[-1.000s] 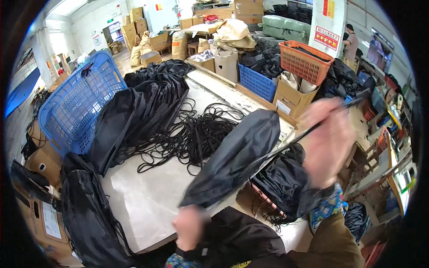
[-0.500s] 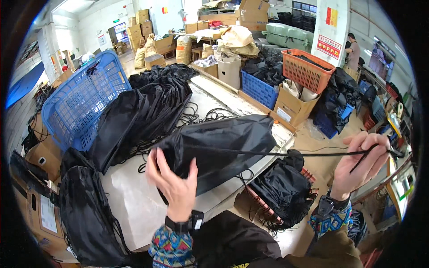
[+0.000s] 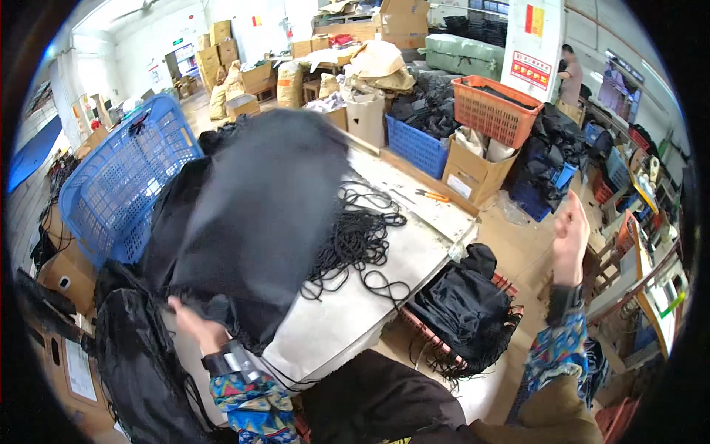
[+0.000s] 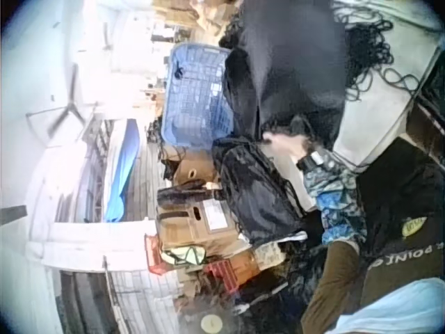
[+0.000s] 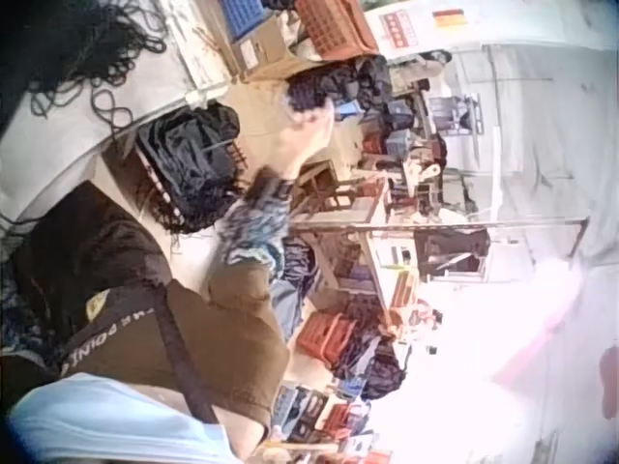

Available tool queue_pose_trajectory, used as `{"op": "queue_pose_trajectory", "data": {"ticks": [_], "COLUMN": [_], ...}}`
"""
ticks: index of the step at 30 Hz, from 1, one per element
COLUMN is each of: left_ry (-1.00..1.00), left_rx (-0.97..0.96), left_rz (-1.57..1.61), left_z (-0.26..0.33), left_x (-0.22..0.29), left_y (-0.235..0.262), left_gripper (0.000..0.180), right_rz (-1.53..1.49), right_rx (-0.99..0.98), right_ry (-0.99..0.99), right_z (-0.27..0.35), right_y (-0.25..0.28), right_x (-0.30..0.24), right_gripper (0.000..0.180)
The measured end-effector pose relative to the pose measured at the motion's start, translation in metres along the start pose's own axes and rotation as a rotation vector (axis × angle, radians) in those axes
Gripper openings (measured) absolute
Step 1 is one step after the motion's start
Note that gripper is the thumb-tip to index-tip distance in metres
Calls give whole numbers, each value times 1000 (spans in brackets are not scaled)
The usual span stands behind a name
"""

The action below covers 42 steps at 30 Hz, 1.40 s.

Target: The person threads black drawstrings through the hems of black fabric bags using a metal guide. They pull the strings through, adjust the length, and place the finished bags into a red basket. The process is repeated for multiple bags on a cluttered work table.

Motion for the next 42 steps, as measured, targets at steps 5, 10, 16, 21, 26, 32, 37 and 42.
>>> {"op": "queue_pose_trajectory", "data": {"ticks": [5,10,16,21,26,32,37,42], "left_ry": [257,460,555,362,265,-513,-256,-74], "left_rx": [79,34,-85,25,184,-116,259,672], "left_rz": [-103,22,-13,31,-36,-1,-278,-2377], "left_z": [71,190,225,188,164,99,48,66], "left_x": [-23,-33,-25,-22,-15,188,304,332], "left_y": [74,34,29,86,68,88,300,259], "left_gripper": [44,26,36,41,39,52,38,40], "right_rz": [526,912,1040,851,713,783,842,819], "right_rx": [-58,-1126,-1351,-1517,-1915,-1659,-1694,-1700], "right_ry": [-20,498,833,714,604,335,339,336], "right_z": [58,261,317,337,417,382,376,387], "right_y": [-35,-184,-209,-202,-184,-178,-171,-185], "right_x": [49,97,127,115,110,123,137,145], "right_gripper": [25,41,42,42,42,43,36,29]}}
Point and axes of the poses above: each hand's wrist, its own z-axis away from the middle knuckle, its own y-axis out of the back of the hand, x = y × z, the point moved 9 cm from there along -z, towards the middle knuckle
